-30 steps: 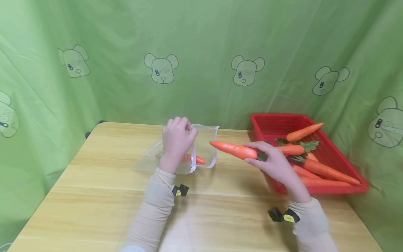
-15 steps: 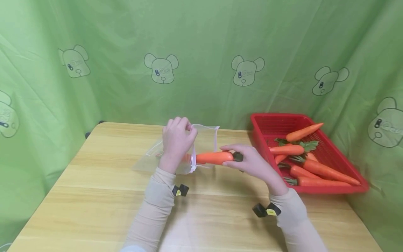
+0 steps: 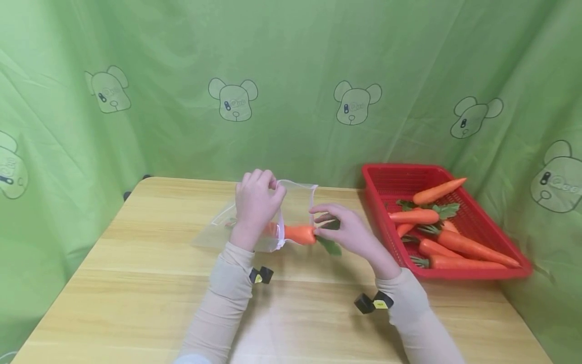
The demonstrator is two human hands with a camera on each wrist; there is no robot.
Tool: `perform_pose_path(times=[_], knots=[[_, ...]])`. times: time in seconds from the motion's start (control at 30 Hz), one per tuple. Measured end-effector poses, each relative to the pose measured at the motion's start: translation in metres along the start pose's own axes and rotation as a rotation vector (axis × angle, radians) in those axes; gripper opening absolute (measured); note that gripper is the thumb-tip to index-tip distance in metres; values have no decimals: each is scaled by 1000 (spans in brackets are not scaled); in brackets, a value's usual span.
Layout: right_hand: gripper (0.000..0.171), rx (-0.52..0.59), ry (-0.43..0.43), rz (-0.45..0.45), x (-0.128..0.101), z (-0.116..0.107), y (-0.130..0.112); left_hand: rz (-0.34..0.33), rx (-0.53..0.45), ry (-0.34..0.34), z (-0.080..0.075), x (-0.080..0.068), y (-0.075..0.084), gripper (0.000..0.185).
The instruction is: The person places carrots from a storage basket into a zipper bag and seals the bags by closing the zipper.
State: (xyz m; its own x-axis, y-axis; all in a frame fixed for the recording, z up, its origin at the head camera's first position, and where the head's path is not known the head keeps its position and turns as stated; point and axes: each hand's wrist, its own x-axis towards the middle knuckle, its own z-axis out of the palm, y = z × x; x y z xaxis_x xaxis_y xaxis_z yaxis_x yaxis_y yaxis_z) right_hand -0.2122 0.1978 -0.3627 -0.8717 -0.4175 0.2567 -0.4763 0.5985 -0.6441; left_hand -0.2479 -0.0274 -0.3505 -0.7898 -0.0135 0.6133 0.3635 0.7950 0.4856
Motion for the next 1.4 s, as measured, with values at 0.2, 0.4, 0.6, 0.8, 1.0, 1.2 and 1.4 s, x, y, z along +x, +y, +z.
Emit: perform_pose_path(times=[0.2, 0.4, 0.6, 0.8, 1.0, 1.2, 1.4], knots=[[41, 135, 8, -11, 5, 7, -2, 22, 8, 41, -1, 0, 0, 14], [38, 83, 41, -31, 0, 5, 1, 23, 1, 49, -2, 0, -1, 14], [41, 7, 20, 6, -11, -8, 7, 21, -2, 52, -2, 1, -1, 13], [35, -98, -11, 20, -21, -17, 18, 20, -9, 54, -2, 1, -2, 13], [10, -160, 22, 9, -20, -15, 23, 10, -6, 42, -3, 1, -2, 13], [6, -91, 43, 23, -7, -5, 15, 5, -2, 34, -3, 1, -1, 13], [8, 59, 36, 58, 9, 6, -1, 15, -2, 34, -3, 1, -1, 13]])
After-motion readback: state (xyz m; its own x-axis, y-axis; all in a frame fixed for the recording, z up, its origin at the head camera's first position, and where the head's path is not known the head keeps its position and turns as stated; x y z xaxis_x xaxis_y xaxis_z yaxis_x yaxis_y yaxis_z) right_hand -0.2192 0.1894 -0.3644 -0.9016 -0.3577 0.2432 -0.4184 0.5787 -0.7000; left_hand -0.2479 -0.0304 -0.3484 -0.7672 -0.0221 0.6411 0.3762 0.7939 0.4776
